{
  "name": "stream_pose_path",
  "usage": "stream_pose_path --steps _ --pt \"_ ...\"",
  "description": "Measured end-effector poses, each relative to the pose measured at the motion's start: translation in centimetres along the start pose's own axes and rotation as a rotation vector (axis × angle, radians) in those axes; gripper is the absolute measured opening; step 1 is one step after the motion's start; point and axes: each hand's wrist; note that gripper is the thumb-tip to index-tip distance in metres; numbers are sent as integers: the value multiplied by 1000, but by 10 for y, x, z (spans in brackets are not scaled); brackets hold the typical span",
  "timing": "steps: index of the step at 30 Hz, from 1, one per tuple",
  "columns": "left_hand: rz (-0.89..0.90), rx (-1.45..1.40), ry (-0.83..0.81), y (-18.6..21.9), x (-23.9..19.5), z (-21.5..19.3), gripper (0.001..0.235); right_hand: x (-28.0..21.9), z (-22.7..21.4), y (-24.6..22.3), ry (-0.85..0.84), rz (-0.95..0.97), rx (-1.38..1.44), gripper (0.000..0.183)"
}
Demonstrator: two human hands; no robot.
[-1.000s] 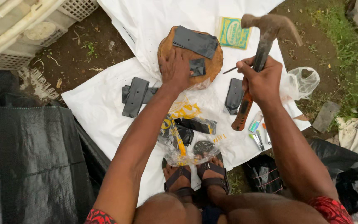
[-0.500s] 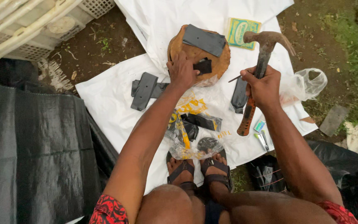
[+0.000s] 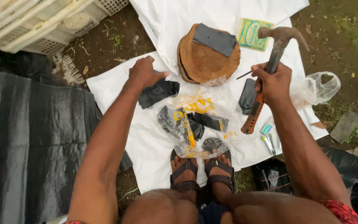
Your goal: The person sits on the ground and assembles small black rubber pieces by hand, using a hammer to tap them together on a wooden block. They repeatedly pick up, align, and stack the rubber parts, occasionally using the hammer to secure them.
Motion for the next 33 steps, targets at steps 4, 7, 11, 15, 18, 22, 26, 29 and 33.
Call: stream_pose_path --steps 4,7,11,15,18,22,26,29,33 --pt "239 -8 132 31 28 -5 66 9 4 -3 0 30 32 14" --pt "347 186 55 70 60 2 57 17 3 1 17 44 58 14" --pt "595 259 120 117 91 27 72 23 -4 12 42 78 41 14" --pt "725 246 244 145 112 61 81 26 -12 27 62 113 29 13" --pt "716 332 238 149 121 78 64 31 -18 34 66 121 2 14" --pt "662 297 262 153 131 88 52 36 -20 40 57 132 -15 13" --pt "567 294 141 164 138 83 54 43 -17 41 51 175 -45 12" --pt "590 353 185 169 138 81 41 51 -18 45 22 222 -47 13" --pt "569 349 179 168 136 83 41 70 -29 62 -26 405 -176 15"
Point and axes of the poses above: each hand's wrist, its own x-axis towards the middle knuckle, its own z-axis out of the palm, y = z × x, and after that the axes turned 5 degrees about y, right-handed
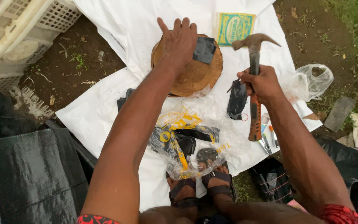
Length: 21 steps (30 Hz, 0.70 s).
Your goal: The person sits on the ground and assembles small black rubber pieces by hand, using a hammer to tap them together on a wooden block. They repeatedly pick up, align, and stack the rubber parts, occasionally using the hammer to secure them.
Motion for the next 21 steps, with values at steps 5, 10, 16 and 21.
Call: stream_pose_path --steps 5,10,16,21 --pt "9 -1 90 -2 -2 4 30 20 13 21 11 150 83 23" --pt "-34 -55 68 -7 1 8 32 10 21 35 130 -85 -114 34" --pt "-144 -190 -141 -9 2 11 22 13 15 43 236 -154 -612 49" --pt "-70 -205 -24 -16 -15 0 29 7 9 8 280 -396 -1145 71"
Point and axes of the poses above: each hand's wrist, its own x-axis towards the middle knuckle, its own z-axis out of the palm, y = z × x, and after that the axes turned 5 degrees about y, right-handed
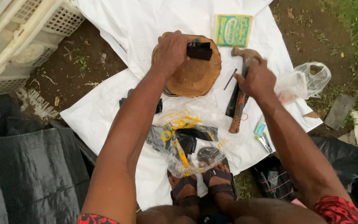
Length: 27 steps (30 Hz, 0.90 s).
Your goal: The person sits on the ground and assembles small black rubber pieces by hand, using a hammer to tap them together on a wooden block. They repeatedly pick up, align, and stack the rubber parts, occasionally using the hammer to secure them.
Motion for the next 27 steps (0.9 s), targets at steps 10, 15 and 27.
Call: stream_pose_path --steps 10,15,27 --pt "318 41 283 18 -40 -13 41 28 -6 -86 133 -620 684 93" --pt "347 87 281 12 -53 -19 35 23 13 -86 136 -546 721 65" --pt "180 -277 327 -8 -57 -20 38 29 36 -75 240 -498 740 29"
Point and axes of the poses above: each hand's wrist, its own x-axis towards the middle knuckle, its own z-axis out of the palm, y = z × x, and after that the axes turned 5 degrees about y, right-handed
